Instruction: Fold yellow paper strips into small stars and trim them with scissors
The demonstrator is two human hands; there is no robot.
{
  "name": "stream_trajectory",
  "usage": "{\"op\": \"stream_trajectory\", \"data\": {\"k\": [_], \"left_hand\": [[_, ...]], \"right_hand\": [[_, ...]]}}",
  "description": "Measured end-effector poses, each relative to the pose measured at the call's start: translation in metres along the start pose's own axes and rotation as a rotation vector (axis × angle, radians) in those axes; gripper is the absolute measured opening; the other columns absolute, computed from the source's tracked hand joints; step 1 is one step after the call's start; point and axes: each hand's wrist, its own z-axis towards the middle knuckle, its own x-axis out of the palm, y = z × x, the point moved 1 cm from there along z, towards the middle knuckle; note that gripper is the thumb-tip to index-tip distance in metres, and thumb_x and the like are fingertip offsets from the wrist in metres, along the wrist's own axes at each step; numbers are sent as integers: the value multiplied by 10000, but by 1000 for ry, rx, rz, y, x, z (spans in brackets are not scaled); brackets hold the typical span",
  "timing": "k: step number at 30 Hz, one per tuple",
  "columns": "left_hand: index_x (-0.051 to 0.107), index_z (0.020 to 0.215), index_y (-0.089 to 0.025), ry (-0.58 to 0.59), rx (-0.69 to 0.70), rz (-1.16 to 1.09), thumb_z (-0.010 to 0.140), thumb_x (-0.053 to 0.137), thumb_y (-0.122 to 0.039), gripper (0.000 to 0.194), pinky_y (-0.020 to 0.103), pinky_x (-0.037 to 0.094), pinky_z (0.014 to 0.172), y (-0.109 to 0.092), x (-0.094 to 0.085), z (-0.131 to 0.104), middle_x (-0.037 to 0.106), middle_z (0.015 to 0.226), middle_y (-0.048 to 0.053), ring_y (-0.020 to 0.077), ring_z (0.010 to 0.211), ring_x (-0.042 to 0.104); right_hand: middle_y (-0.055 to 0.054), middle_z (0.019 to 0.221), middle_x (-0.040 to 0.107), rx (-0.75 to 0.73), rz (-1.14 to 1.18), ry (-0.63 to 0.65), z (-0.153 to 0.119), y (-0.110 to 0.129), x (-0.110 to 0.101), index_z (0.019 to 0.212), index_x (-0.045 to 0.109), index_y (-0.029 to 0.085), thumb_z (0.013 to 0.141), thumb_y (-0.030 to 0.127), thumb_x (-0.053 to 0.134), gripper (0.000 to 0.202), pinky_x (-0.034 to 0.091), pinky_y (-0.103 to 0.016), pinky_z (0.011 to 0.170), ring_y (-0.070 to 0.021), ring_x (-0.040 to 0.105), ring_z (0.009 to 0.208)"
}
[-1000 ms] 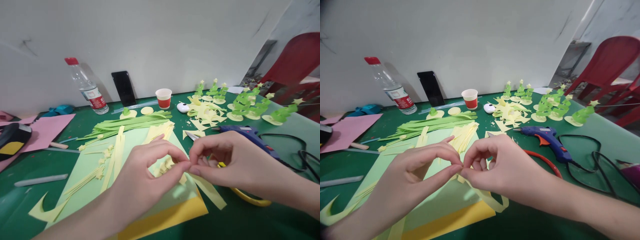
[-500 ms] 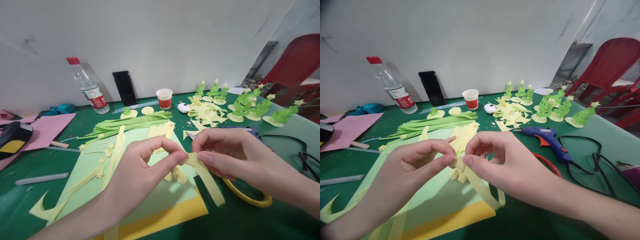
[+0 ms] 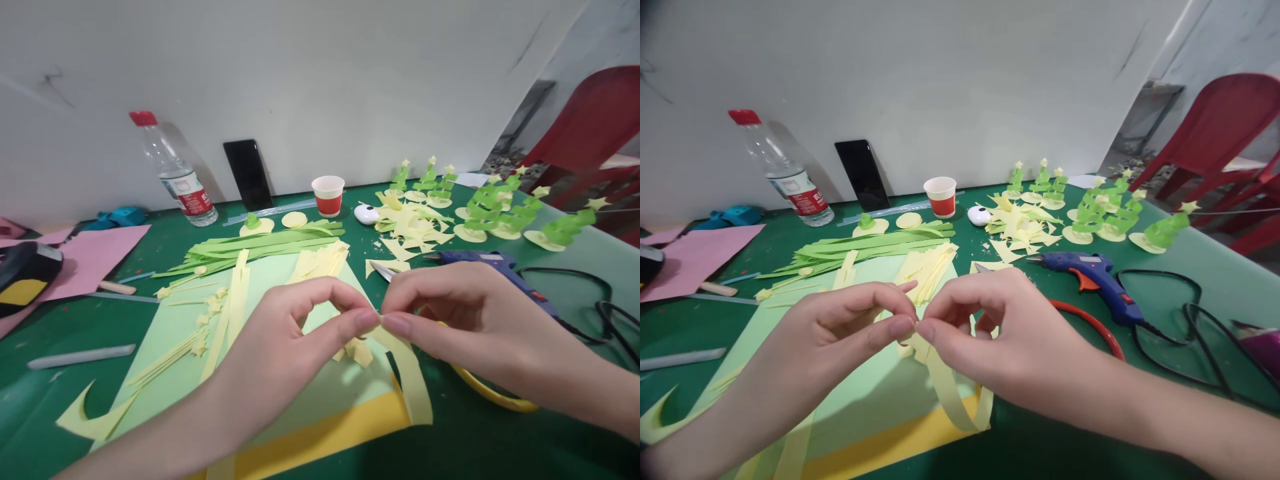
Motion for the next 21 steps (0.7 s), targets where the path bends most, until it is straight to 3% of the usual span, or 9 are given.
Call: {"op": "stream_trajectory", "data": {"k": [8, 11, 14, 18, 21], "left_hand": [[615, 640, -222, -10, -5, 27, 831, 593, -258, 196, 140, 467, 603, -1, 0, -1, 612, 622, -90, 77, 572, 535], [631, 644, -213, 54, -14, 106, 801, 618, -272, 168, 176, 458, 570, 0, 3, -2, 614, 616, -63, 106, 582, 555], [667, 642, -206, 82, -6, 183, 800, 622, -305, 192, 219, 468, 579, 3, 5, -3, 639, 611, -36, 140, 597, 584], [670, 624, -194, 61, 17, 153, 818, 596, -297, 232, 305, 496, 843, 4, 4, -4, 638, 584, -43, 125, 562, 570], [647, 608, -183, 35, 27, 87, 823, 588, -263, 237, 334, 376, 1048, 3, 1, -5, 639, 613, -49, 118, 612, 599]], "right_hand": [[66, 441, 356, 11, 49, -13, 0, 2, -1, 563, 590, 176, 786, 393, 674, 322, 172, -202, 325, -53, 258, 392], [53, 443, 388, -23, -26, -17, -2, 3, -2, 541, 562, 176, 800, 418, 648, 365, 179, -213, 334, -60, 280, 401], [46, 456, 418, -87, -82, -57, -4, 0, 0, 558, 566, 182, 836, 340, 604, 323, 186, -216, 339, -64, 303, 403], [57, 452, 411, -173, -173, -89, -4, -4, 2, 550, 498, 185, 861, 195, 504, 312, 211, -196, 335, -53, 330, 383], [51, 479, 431, -224, -205, -51, -4, -2, 1, 573, 465, 184, 908, 210, 402, 342, 278, -172, 361, -56, 375, 403]]}}
